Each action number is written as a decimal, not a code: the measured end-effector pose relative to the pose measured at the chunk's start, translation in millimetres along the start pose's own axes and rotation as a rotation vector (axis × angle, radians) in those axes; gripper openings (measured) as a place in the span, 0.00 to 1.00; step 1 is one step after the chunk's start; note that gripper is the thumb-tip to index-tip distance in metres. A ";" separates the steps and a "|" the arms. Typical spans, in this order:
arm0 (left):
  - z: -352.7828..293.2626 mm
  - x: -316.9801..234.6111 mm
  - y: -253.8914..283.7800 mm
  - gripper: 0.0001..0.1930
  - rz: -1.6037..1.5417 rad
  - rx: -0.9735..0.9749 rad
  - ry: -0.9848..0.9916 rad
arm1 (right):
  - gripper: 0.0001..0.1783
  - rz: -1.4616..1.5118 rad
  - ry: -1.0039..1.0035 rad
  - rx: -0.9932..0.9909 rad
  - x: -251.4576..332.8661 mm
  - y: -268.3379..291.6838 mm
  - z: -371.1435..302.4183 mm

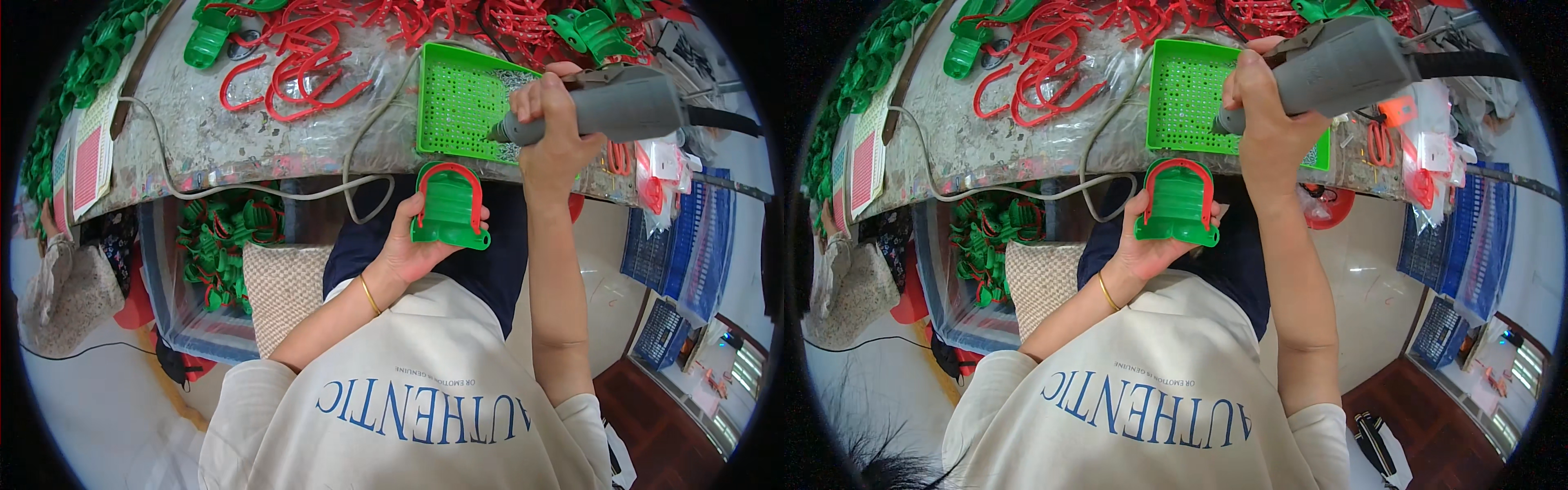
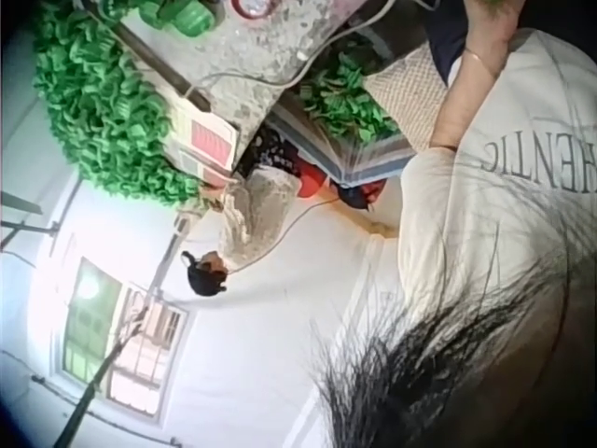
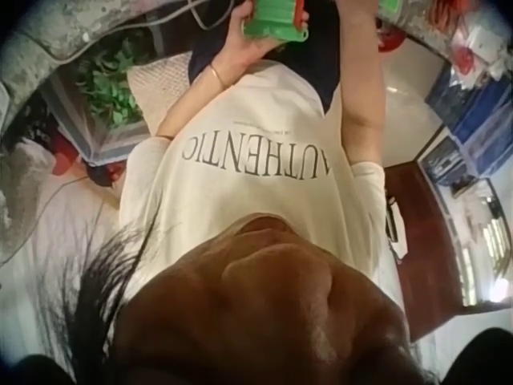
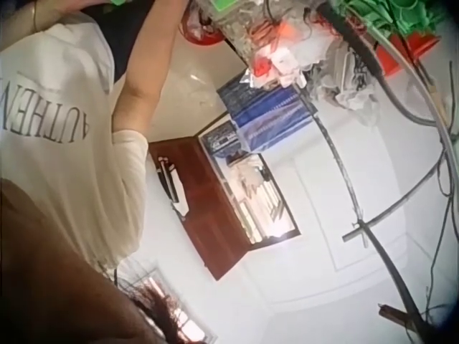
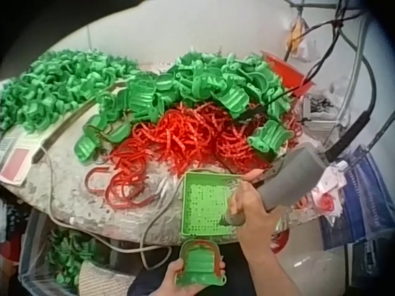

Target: Assembling green and red plastic parts using an electric screwdriver and small screws.

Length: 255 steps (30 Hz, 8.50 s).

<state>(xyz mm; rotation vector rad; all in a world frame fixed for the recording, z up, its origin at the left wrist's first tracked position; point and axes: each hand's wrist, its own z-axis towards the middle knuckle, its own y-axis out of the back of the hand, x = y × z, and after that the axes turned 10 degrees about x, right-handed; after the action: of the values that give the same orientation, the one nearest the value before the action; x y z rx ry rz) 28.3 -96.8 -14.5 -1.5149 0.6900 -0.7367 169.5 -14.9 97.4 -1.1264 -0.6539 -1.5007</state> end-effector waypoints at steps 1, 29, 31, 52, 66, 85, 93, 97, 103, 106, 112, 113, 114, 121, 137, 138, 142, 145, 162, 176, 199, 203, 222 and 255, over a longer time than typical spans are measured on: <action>-0.6 0.3 0.2 0.37 0.021 -0.002 -0.006 | 0.08 0.025 -0.006 0.028 6.0 -1.9 -3.3; -10.8 -3.0 -12.8 0.41 0.144 0.063 -0.011 | 0.06 0.048 -0.075 0.140 20.2 -20.9 -34.3; -13.6 -5.3 -12.3 0.41 0.141 0.099 0.041 | 0.07 0.033 -0.028 0.173 22.0 -22.6 -35.3; -6.6 -4.0 -19.3 0.38 0.088 0.099 0.019 | 0.05 -0.083 -0.015 0.059 -28.6 6.2 -1.5; -3.8 -3.8 -12.3 0.39 0.074 0.039 0.008 | 0.06 -0.048 0.011 0.064 -45.1 6.0 -4.2; -2.3 -9.0 -32.7 0.37 0.181 0.016 -0.021 | 0.09 0.268 -0.095 0.265 58.1 10.6 -9.3; -1.6 -8.3 -45.2 0.37 0.220 0.012 -0.049 | 0.10 0.183 -0.131 0.290 66.8 5.3 -35.1; -0.4 -7.0 -45.7 0.36 0.247 -0.003 -0.054 | 0.10 0.150 -0.108 0.263 65.6 8.1 -36.8; -0.2 -5.6 -42.3 0.35 0.224 -0.007 -0.056 | 0.08 0.112 -0.091 0.242 60.5 5.3 -42.1; -0.2 -6.9 -44.2 0.34 0.216 -0.020 -0.061 | 0.05 0.165 -0.070 0.305 56.2 9.5 -41.6; -0.5 -10.2 -44.1 0.34 0.138 -0.008 -0.068 | 0.06 -0.006 -0.094 0.244 58.8 3.7 -47.0; -1.6 -10.4 -43.3 0.34 0.098 0.009 -0.069 | 0.06 -0.006 -0.092 0.249 58.5 2.7 -50.2; -1.2 -10.5 -42.0 0.34 0.101 0.019 -0.073 | 0.07 -0.017 -0.068 0.248 56.1 2.7 -53.2; -12.9 0.0 -34.9 0.33 -0.015 -0.104 0.036 | 0.13 0.165 -0.104 0.306 65.1 11.2 -40.0; -1.1 -0.4 -22.1 0.37 -0.008 -0.024 0.064 | 0.08 -0.054 -0.090 0.073 -26.6 6.9 -11.5; -1.4 -0.4 -22.2 0.37 -0.009 -0.032 0.062 | 0.08 -0.043 -0.085 0.076 -29.0 6.7 -12.6; -1.8 -1.4 -19.6 0.37 -0.032 -0.033 0.068 | 0.08 -0.023 -0.094 0.085 -35.1 6.0 -12.9; -2.1 -2.3 -17.3 0.37 -0.033 -0.020 0.061 | 0.07 -0.048 -0.065 0.084 -38.6 7.7 -14.0; -0.5 -2.0 -11.4 0.36 -0.161 -0.006 0.098 | 0.10 0.026 -0.025 0.127 19.1 -2.8 -5.1; -2.9 1.2 -27.5 0.33 0.017 -0.084 0.043 | 0.09 0.100 -0.188 0.253 47.5 -35.8 -53.3; -4.0 1.2 -31.2 0.29 -0.071 -0.052 0.066 | 0.07 0.115 -0.143 0.359 44.6 -29.4 -58.0; -9.5 -4.8 -34.1 0.28 0.016 -0.064 0.060 | 0.08 0.164 -0.162 0.369 49.7 -33.7 -57.4; -236.5 -179.3 34.7 0.39 0.501 -0.678 -0.487 | 0.14 -0.283 -0.050 0.010 84.2 69.2 61.3; -109.3 -187.4 -73.1 0.17 1.406 -0.806 -1.042 | 0.12 -1.070 0.170 0.883 -89.2 -82.8 1.1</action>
<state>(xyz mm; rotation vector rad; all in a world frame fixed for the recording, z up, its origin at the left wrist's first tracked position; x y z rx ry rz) -173.2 -11.9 53.2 -1.3566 0.9939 1.4349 86.8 45.2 31.3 0.1143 -1.7332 -1.7826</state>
